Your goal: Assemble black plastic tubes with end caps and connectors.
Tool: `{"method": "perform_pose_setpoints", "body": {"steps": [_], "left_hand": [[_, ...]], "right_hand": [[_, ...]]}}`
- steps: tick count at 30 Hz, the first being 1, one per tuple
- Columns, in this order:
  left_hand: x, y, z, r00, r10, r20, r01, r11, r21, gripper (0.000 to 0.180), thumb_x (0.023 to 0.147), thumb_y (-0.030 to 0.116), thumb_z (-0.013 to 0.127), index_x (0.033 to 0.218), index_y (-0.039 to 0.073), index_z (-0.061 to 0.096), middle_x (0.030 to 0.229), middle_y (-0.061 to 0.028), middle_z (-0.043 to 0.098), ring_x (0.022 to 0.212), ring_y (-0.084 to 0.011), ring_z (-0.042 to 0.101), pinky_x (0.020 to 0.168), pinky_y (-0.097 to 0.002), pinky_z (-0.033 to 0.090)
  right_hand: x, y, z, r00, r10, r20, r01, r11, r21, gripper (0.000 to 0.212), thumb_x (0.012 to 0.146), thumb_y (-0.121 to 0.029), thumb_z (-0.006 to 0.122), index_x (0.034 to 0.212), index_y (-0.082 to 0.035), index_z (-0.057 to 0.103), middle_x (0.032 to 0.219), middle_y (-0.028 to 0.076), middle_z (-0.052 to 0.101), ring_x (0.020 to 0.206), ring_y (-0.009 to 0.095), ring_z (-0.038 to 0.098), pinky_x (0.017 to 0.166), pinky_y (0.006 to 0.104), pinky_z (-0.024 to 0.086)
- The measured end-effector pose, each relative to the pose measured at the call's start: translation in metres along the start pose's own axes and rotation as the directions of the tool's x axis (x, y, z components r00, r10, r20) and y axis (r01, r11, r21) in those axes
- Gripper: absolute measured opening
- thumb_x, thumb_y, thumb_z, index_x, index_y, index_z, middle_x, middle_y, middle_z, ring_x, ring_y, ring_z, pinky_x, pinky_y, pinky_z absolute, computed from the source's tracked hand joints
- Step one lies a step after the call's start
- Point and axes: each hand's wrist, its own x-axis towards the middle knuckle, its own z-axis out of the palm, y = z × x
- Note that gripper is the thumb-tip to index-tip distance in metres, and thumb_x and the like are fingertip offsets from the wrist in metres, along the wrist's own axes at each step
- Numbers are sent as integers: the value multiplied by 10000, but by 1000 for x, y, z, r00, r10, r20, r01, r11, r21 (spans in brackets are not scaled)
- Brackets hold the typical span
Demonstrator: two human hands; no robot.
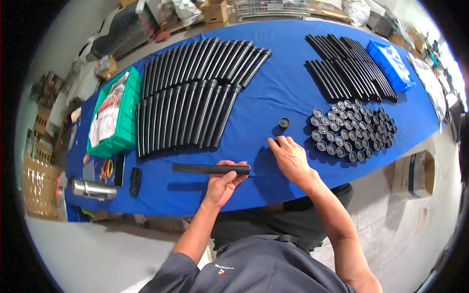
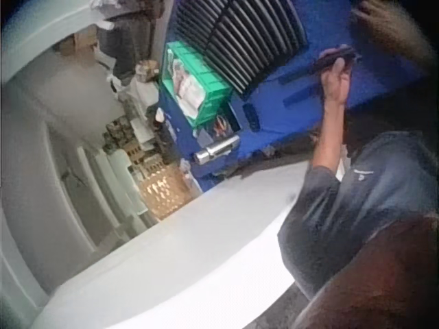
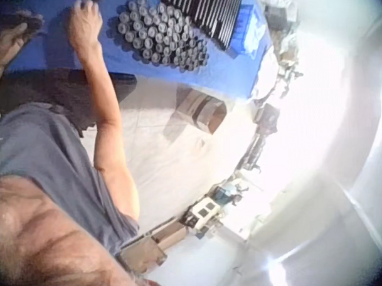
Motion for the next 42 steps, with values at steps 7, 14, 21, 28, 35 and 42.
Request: {"method": "perform_pose_setpoints", "body": {"steps": [7,14,21,28,35,42], "left_hand": [[8,4,2,997,78,-2,-78,997,-14,290,902,16,674,1171,78,588,1268,-202,620,1182,-364,612,991,-471,546],[5,6,3,995,92,-33,-93,996,-14,258,894,25,694,1129,88,611,1247,-175,636,1208,-313,599,1036,-470,513],[-1,0,7,998,54,-41,-54,999,3,267,905,-2,664,1144,97,596,1243,-187,635,1203,-296,603,1040,-477,505],[-3,-2,15,992,53,-112,-49,998,31,256,905,8,669,1145,49,587,1220,-213,637,1159,-296,628,1007,-463,533],[-2,-1,19,982,34,-185,-22,997,68,242,908,7,663,1137,37,591,1167,-213,659,1106,-297,654,977,-469,554],[-6,0,20,981,11,-194,3,997,76,246,905,9,666,1137,41,589,1175,-207,657,1118,-291,650,985,-469,549]], "right_hand": [[10,-18,-19,972,166,167,-235,702,673,357,765,-30,674,1089,14,529,952,174,621,832,287,660,743,387,540],[-15,-45,20,912,109,397,-411,216,886,384,869,-15,664,1232,22,548,983,21,606,839,74,573,727,240,489],[-29,-57,25,930,175,323,-326,-12,945,386,919,-38,672,1274,8,529,1053,12,583,894,54,551,753,215,474],[-31,-57,24,964,219,151,-233,424,875,351,862,-46,717,1188,18,605,1029,96,621,888,145,605,755,268,499],[-28,-54,23,989,144,19,-99,569,817,360,841,-56,721,1176,4,605,1057,176,647,931,303,652,798,352,514],[-29,-57,21,997,44,-69,21,674,738,363,849,-37,703,1187,17,585,1095,198,636,975,356,647,843,399,520]]}}
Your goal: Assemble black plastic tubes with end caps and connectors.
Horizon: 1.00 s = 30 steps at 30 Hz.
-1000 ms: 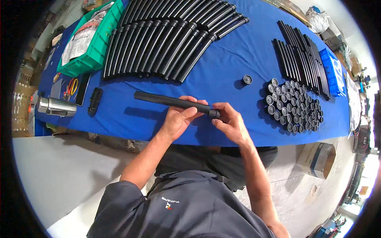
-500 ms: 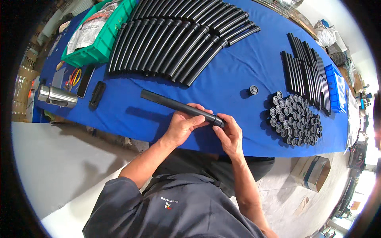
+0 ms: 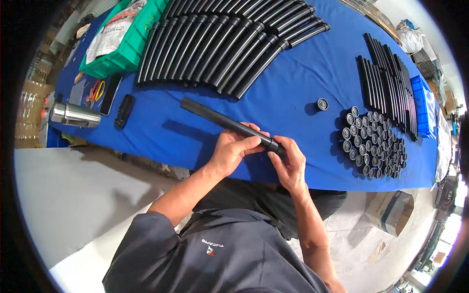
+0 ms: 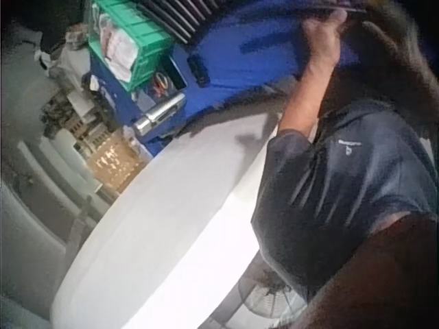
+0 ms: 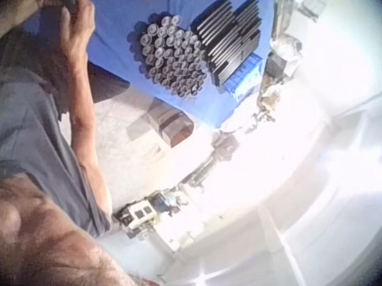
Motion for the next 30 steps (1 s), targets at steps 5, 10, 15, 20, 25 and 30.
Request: {"method": "perform_pose_setpoints", "body": {"steps": [5,10,15,20,25,30], "left_hand": [[4,-1,-10,998,-16,68,19,999,-39,272,900,21,681,1155,39,587,1196,-200,651,1135,-292,641,1012,-465,531],[7,-3,-8,990,17,140,-17,1000,-4,361,865,26,732,1202,51,606,1235,-159,648,1162,-267,630,1001,-421,534],[9,1,-1,968,-36,250,48,998,-44,377,876,88,729,1228,53,600,1385,-205,542,1293,-368,530,1075,-515,458],[2,10,-19,980,-8,200,52,975,-215,285,893,80,703,1162,88,610,1253,-204,638,1285,-404,529,1059,-539,488],[6,1,-21,980,-23,196,69,971,-231,238,916,80,677,1138,77,593,1257,-210,625,1284,-401,529,1042,-529,508],[8,6,-26,981,-10,195,51,977,-209,252,905,90,694,1122,72,567,1244,-212,618,1285,-406,524,1012,-516,538]], "right_hand": [[-3,1,6,999,-15,-41,15,1000,-12,375,836,-32,718,1184,9,586,1104,202,636,979,358,646,854,403,523],[-1,-1,5,980,176,-92,-138,936,324,412,808,-90,783,1163,10,599,1012,132,653,913,201,645,796,324,515],[-13,10,-3,944,329,39,-323,887,331,357,833,-49,778,1139,18,607,870,35,651,757,92,627,680,232,517],[-6,-2,-16,942,330,59,-333,905,263,348,818,-113,797,1099,7,631,837,54,665,727,112,645,671,288,515],[-13,5,-15,873,470,132,-484,795,365,344,824,-135,788,1101,-1,634,899,90,665,788,157,643,700,306,503],[-12,8,-8,946,324,28,-321,917,238,352,822,-172,785,1098,-14,634,864,129,638,747,237,622,682,349,480]]}}
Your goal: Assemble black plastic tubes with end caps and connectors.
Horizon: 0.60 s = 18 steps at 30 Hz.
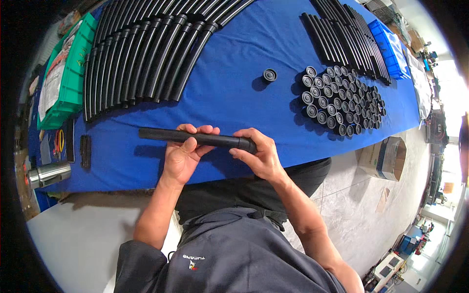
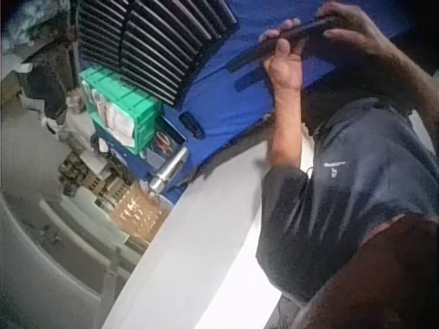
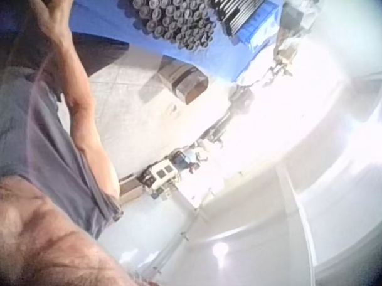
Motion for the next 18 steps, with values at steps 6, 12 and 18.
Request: {"method": "perform_pose_setpoints", "body": {"steps": [6,12,18], "left_hand": [[2,-1,4,999,-43,-29,42,999,-18,294,877,93,731,1120,80,567,1250,-206,625,1272,-408,536,1014,-559,524],[-4,-4,-1,1000,31,0,-31,999,22,264,887,64,708,1122,70,588,1219,-215,641,1219,-396,583,991,-536,547],[0,-5,8,1000,12,6,-12,1000,26,259,892,33,691,1132,63,598,1232,-202,643,1241,-374,574,1014,-525,533]], "right_hand": [[-2,-7,-10,996,-84,42,82,996,37,346,848,-186,765,1111,-14,618,897,141,636,804,255,624,705,366,487],[1,0,-8,975,-204,84,208,977,-51,369,865,-167,747,1154,-6,585,920,153,632,826,286,628,727,396,494],[-1,-3,-11,969,-242,41,244,968,-57,342,853,-128,723,1129,4,570,961,188,609,920,378,629,775,448,502]]}}
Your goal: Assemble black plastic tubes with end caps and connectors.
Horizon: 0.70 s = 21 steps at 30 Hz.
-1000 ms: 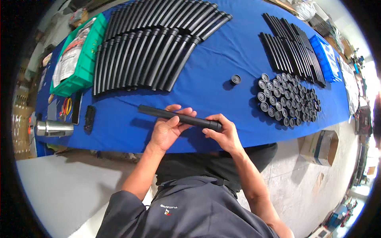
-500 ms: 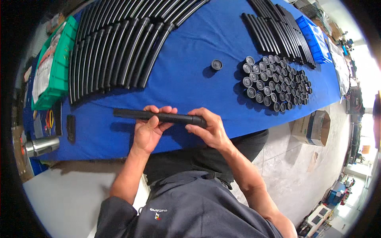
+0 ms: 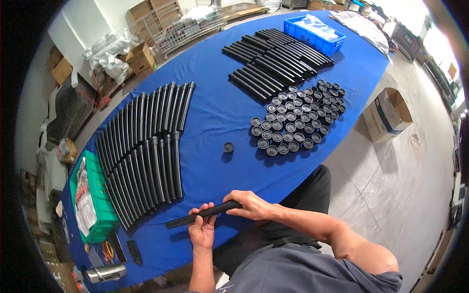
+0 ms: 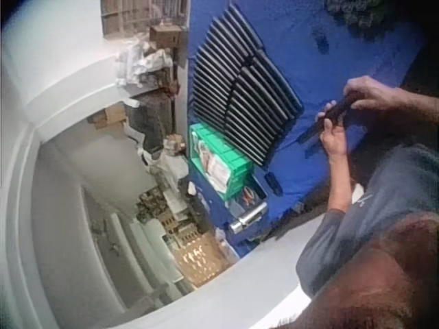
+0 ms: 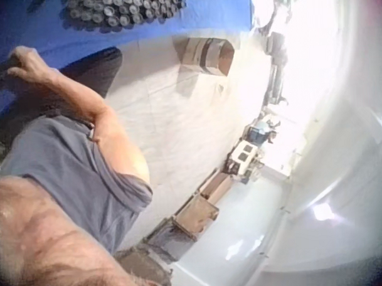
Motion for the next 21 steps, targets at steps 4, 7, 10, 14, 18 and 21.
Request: {"method": "perform_pose_setpoints", "body": {"steps": [4,7,10,14,18,21], "left_hand": [[2,7,-6,1000,-22,18,23,998,-58,283,903,5,660,1175,46,593,1249,-191,638,1287,-360,536,1090,-535,461],[2,9,-13,998,-29,59,35,994,-99,297,898,-11,657,1180,46,582,1246,-196,635,1282,-362,538,1096,-539,452],[2,7,-10,999,-23,42,26,997,-78,301,892,-5,670,1174,45,576,1247,-206,630,1276,-373,540,1078,-534,473],[3,8,-5,999,-26,26,26,1000,-8,287,876,-10,694,1132,52,580,1198,-210,649,1244,-387,566,1053,-538,499],[-1,7,-9,999,-22,38,22,1000,-3,287,882,1,694,1139,48,575,1203,-218,645,1237,-391,570,1041,-542,507],[-2,7,-8,1000,-11,27,11,1000,3,298,884,9,694,1153,50,575,1213,-218,640,1232,-387,575,1038,-536,511]], "right_hand": [[1,1,12,990,-135,-39,131,988,-77,361,849,-68,729,1166,-12,564,1090,169,591,951,367,627,799,428,519],[2,-10,7,990,-135,-32,134,990,-51,365,863,-116,729,1168,-11,557,1079,168,590,936,359,627,788,418,518],[0,-3,7,997,-70,-19,70,997,-15,366,888,-186,718,1163,-9,554,1031,170,594,899,347,618,764,418,506],[-2,-6,-1,995,36,95,-37,999,17,374,931,-269,675,1151,-2,534,945,173,590,822,342,590,722,445,470],[-2,-14,-3,995,8,102,-12,999,32,323,901,-196,683,1082,4,507,923,197,572,866,406,587,734,488,453],[-2,-18,-2,995,31,91,-33,999,19,321,887,-171,694,1083,4,510,926,190,568,874,404,588,730,481,462]]}}
